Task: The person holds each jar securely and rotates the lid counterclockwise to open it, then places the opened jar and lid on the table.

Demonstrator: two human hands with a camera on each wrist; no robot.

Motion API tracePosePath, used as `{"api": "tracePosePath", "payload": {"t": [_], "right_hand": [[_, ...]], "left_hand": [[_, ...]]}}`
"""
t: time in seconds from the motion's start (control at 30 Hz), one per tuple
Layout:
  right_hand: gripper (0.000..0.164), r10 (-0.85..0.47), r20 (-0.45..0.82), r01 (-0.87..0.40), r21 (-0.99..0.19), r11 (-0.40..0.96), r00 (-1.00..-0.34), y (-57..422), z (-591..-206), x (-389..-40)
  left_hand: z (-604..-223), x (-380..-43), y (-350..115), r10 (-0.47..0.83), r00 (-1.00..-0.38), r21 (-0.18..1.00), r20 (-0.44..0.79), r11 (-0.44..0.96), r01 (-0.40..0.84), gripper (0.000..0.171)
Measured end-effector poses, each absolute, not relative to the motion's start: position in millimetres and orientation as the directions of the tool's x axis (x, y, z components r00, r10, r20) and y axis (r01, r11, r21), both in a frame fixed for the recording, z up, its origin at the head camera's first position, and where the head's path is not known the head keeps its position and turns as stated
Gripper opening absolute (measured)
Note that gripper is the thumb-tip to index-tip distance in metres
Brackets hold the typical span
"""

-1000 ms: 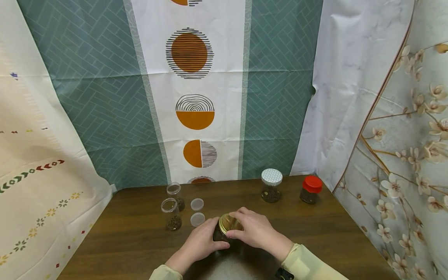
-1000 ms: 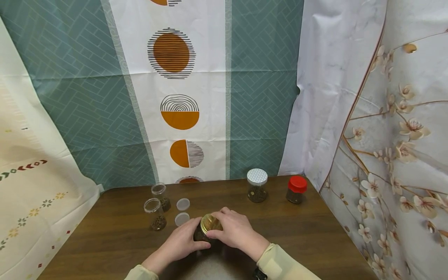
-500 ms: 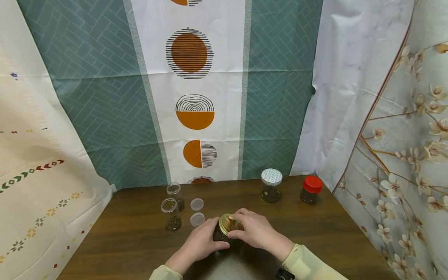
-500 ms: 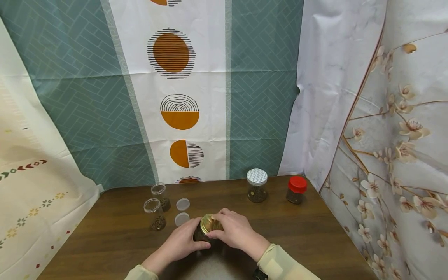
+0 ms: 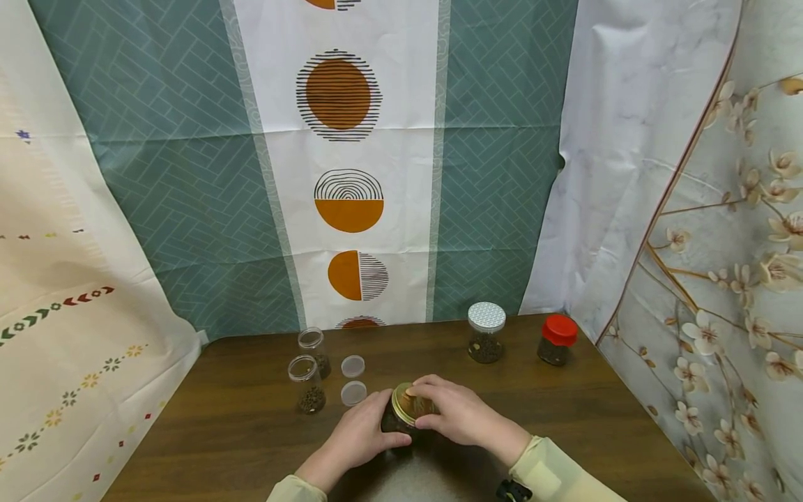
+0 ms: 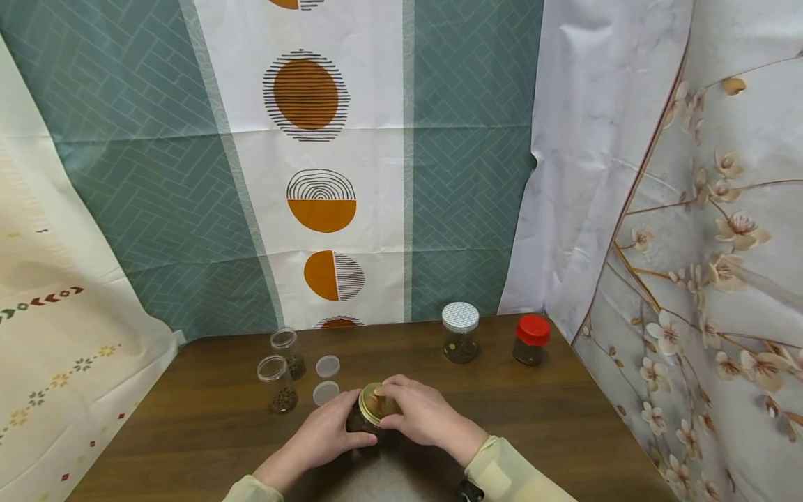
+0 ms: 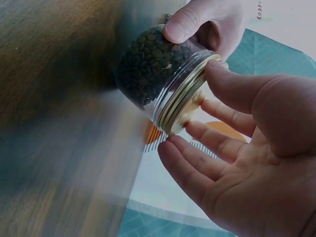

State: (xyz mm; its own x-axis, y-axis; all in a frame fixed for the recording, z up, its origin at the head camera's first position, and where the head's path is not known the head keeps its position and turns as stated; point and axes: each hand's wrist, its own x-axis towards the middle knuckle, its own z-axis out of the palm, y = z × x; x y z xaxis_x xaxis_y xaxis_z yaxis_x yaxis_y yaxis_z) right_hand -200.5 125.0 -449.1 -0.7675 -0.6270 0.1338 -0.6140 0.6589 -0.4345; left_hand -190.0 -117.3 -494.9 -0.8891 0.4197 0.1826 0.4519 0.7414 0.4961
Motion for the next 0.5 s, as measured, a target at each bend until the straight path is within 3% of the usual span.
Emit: {"api": "tracePosePath", "payload": {"t": [0.23, 0.5], "right_hand": [[0.047, -0.637, 0.128, -0.615, -0.458, 0.642, -0.76, 125.4, -449.6, -199.3], [0.062, -0.564, 0.172, -0.575, -0.441, 0.689, -0.808, 118.8, -453.5, -200.5]], "left_hand": [[-496.6, -190.2, -118.0, 0.421, -0.887, 0.498, 0.187, 0.738, 0.455, 0.075], [-497.2, -190.8, -118.2, 0.409, -0.894, 0.503, 0.186, 0.742, 0.444, 0.078]]}}
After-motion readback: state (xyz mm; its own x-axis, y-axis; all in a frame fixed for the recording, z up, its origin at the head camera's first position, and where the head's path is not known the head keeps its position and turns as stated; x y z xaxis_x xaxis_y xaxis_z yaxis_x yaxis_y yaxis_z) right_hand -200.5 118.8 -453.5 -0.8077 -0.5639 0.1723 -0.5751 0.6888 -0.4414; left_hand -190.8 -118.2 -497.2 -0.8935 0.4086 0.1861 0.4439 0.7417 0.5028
